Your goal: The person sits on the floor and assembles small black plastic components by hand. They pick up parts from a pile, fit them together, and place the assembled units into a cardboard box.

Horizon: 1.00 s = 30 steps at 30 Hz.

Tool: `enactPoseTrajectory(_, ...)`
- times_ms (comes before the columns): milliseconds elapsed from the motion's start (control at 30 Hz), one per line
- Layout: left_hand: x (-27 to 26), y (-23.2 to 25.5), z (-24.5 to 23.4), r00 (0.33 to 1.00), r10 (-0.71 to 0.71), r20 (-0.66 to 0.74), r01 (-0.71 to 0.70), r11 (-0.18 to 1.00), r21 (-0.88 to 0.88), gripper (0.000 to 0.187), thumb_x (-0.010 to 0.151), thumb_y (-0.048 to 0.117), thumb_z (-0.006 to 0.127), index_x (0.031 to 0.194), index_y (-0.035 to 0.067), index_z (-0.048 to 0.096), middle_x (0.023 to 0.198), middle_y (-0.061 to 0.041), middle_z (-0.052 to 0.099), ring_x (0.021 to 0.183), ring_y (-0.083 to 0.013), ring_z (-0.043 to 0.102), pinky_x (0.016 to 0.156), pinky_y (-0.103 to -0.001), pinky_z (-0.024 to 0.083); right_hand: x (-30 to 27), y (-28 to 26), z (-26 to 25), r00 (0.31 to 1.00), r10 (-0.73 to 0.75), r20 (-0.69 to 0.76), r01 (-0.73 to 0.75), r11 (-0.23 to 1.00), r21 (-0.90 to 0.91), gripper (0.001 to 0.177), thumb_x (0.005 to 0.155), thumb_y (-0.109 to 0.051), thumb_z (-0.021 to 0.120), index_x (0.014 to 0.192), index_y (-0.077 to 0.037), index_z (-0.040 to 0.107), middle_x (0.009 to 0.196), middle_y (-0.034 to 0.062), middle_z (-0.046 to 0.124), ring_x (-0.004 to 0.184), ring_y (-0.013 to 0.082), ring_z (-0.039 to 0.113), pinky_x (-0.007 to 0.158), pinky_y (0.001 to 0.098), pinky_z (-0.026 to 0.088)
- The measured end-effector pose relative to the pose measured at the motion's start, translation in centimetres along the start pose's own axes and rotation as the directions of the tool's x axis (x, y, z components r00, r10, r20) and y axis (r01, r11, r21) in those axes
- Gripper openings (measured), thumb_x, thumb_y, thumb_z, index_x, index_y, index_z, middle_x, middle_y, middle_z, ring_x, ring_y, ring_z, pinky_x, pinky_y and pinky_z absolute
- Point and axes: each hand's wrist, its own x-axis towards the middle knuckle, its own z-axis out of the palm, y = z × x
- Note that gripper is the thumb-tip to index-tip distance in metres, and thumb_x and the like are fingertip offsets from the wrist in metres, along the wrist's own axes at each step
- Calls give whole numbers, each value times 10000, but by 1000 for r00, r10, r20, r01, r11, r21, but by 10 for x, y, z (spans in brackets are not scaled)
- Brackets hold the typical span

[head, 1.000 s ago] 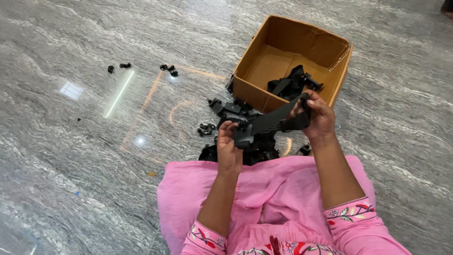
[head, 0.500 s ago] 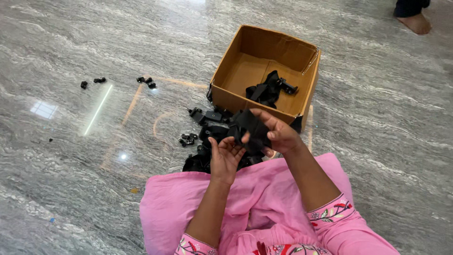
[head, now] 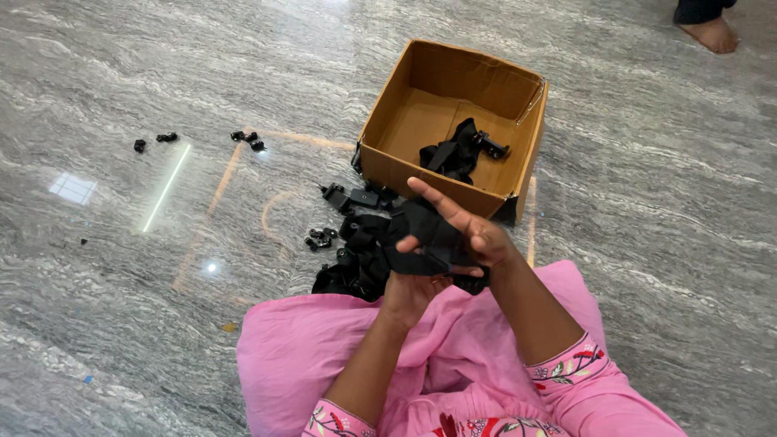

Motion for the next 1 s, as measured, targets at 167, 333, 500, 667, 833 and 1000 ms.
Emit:
enactPoseTrajectory(167, -17, 34, 36, 987, 153, -42, -155, 986, -63, 756, 971, 673, 433, 1448, 98, 548, 1363, -55, 653, 1260, -228, 597, 1109, -423, 440, -14, -4, -24, 994, 21, 104, -13, 997, -78, 1171, 840, -387, 865, 1611, 101, 131, 990, 235, 765, 975, 267, 755, 880, 322, 567)
enactPoseTrajectory(333, -28, 60, 47, 941, 319, -109, -332, 932, -143, 599, 982, 413, 553, 1486, 101, 471, 1381, -57, 638, 1271, -244, 607, 1104, -436, 440, -35, -13, -67, 964, -250, -90, 244, 967, -74, 717, 939, -233, 827, 1456, 172, 541, 859, 81, 732, 700, 134, 713, 656, 232, 578)
enactPoseTrajectory(500, -39, 81, 21, 820, 566, -89, -571, 820, -39, 637, 885, 75, 603, 1514, 124, 520, 1213, -65, 680, 1125, -199, 657, 1032, -389, 501, -25, -16, -119, 797, -270, -540, 39, 915, -401, 250, 878, -137, 761, 1072, -1, 681, 878, 53, 719, 709, 117, 674, 652, 223, 535)
enactPoseTrajectory(667, -47, 89, -12, 803, 595, 38, -595, 803, 12, 374, 1089, -16, 629, 1457, -55, 573, 1119, -105, 652, 961, -175, 625, 889, -336, 504, 4, 44, -182, 734, -129, -667, -569, 419, -707, 153, 861, -150, 765, 982, -61, 740, 884, 9, 715, 817, 87, 626, 772, 266, 497)
enactPoseTrajectory(833, -42, 93, 9, 773, 619, -140, -385, 634, 671, 419, 964, 70, 691, 1365, -25, 614, 1158, -100, 673, 1009, -176, 630, 889, -322, 507, 24, 64, -141, 890, 28, -456, -323, 745, -584, 253, 916, -192, 747, 1106, -29, 715, 1051, -14, 719, 991, 53, 638, 935, 222, 484)
enactPoseTrajectory(1000, -42, 93, 35, 865, 493, 90, -338, 442, 831, 589, 859, 90, 763, 1402, 71, 534, 1290, -57, 654, 1208, -138, 602, 1021, -286, 455, 9, 37, -72, 955, 47, -294, -174, 888, -426, 440, 893, -159, 757, 1297, -9, 672, 1106, 21, 724, 999, 82, 670, 925, 236, 516)
